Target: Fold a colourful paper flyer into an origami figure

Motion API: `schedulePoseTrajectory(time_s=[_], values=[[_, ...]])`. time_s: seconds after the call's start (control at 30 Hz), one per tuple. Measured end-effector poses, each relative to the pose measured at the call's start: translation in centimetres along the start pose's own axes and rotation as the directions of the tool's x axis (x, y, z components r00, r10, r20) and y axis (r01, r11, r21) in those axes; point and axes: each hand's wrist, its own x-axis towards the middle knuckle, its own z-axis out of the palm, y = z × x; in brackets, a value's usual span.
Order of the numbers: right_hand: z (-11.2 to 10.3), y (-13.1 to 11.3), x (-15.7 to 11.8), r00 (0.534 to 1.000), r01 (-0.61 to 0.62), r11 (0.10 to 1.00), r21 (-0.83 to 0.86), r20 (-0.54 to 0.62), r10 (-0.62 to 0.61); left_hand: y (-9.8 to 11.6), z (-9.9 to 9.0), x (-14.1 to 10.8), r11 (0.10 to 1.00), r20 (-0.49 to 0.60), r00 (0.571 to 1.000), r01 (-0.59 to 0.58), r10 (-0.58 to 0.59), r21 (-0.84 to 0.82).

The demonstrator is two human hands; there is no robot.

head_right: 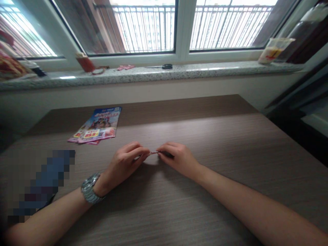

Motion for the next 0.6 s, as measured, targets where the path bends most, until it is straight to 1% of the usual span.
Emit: schedulePoseTrajectory(time_s=[0.13, 0.3, 0.4, 0.5, 0.6], values=[[0.23, -0.13, -0.04, 0.998, 0.063, 0.997, -0.041, -0.010, -0.064, 0.17, -0.01, 0.04, 1.000, 0.037, 0.999, -0.006, 0.007, -0.024], [0.22, -0.46, 0.04, 0.991, 0.131, 0.990, -0.054, 0.044, -0.129, 0.21, 0.10, -0.18, 0.998, 0.064, 0.997, -0.030, 0.033, -0.047], [0.16, -0.52, 0.04, 0.991, 0.129, 0.990, -0.056, 0.049, -0.126, 0.09, 0.32, -0.26, 0.999, 0.068, 0.997, -0.031, 0.034, -0.044], [0.11, -0.44, 0.05, 0.993, 0.111, 0.993, -0.037, 0.035, -0.110, -0.05, 0.55, -0.20, 0.999, 0.058, 0.998, -0.009, 0.012, -0.048], [-0.02, -0.28, 0.12, 0.998, 0.058, 0.998, 0.003, 0.004, -0.058, -0.18, 0.67, -0.08, 0.996, 0.037, 0.999, 0.025, -0.022, -0.090]])
